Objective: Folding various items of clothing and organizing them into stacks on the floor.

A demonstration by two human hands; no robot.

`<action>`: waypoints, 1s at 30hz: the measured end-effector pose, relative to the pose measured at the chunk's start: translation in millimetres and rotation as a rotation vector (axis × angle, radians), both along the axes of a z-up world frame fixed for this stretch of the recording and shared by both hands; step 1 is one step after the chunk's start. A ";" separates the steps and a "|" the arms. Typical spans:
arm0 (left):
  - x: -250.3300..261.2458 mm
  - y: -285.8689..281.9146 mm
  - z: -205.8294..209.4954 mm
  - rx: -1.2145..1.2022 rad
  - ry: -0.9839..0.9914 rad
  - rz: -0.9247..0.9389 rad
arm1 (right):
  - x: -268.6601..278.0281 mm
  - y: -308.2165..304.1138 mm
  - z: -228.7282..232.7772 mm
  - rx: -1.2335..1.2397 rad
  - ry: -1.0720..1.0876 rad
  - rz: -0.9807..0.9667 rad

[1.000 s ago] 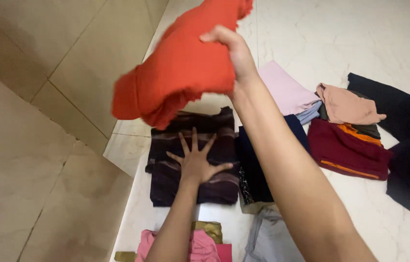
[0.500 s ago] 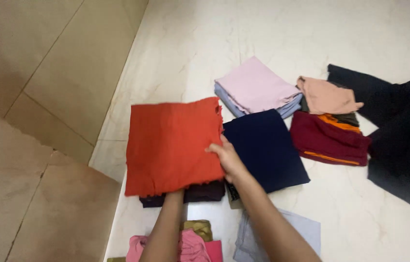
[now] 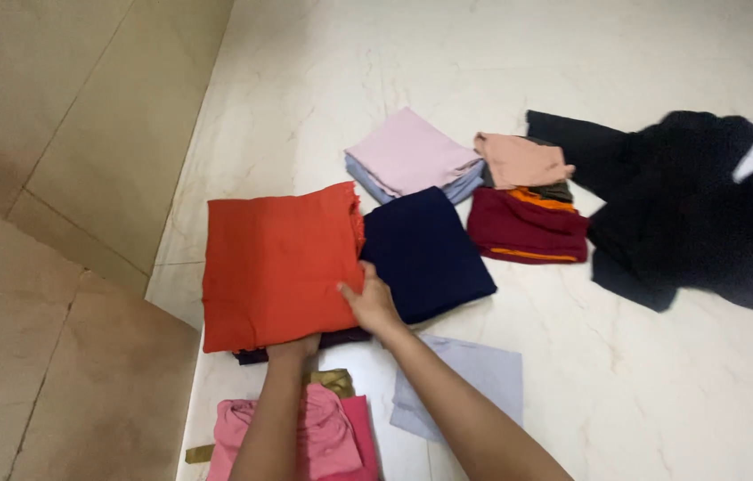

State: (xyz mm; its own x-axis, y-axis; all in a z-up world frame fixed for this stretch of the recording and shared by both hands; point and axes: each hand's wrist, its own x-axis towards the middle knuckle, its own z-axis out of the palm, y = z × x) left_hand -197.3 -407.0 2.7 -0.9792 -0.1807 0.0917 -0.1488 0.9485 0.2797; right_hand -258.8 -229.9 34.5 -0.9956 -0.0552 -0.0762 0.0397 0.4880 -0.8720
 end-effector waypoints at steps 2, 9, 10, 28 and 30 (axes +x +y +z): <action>10.7 10.1 12.5 -0.014 0.013 -0.017 | 31.8 21.8 18.1 0.016 0.105 0.009; 21.2 62.7 62.1 -0.151 -0.553 0.153 | 134.1 202.2 59.6 0.000 0.051 0.056; 17.2 79.3 63.9 -0.202 -0.566 0.145 | 145.3 234.1 60.1 0.081 0.061 -0.009; 34.2 569.3 150.8 0.194 -0.437 -0.673 | 220.0 457.5 -50.6 -0.489 0.089 -0.735; 23.5 590.8 148.7 0.123 -0.468 -0.661 | 215.5 465.4 -34.7 -0.577 -0.019 -0.823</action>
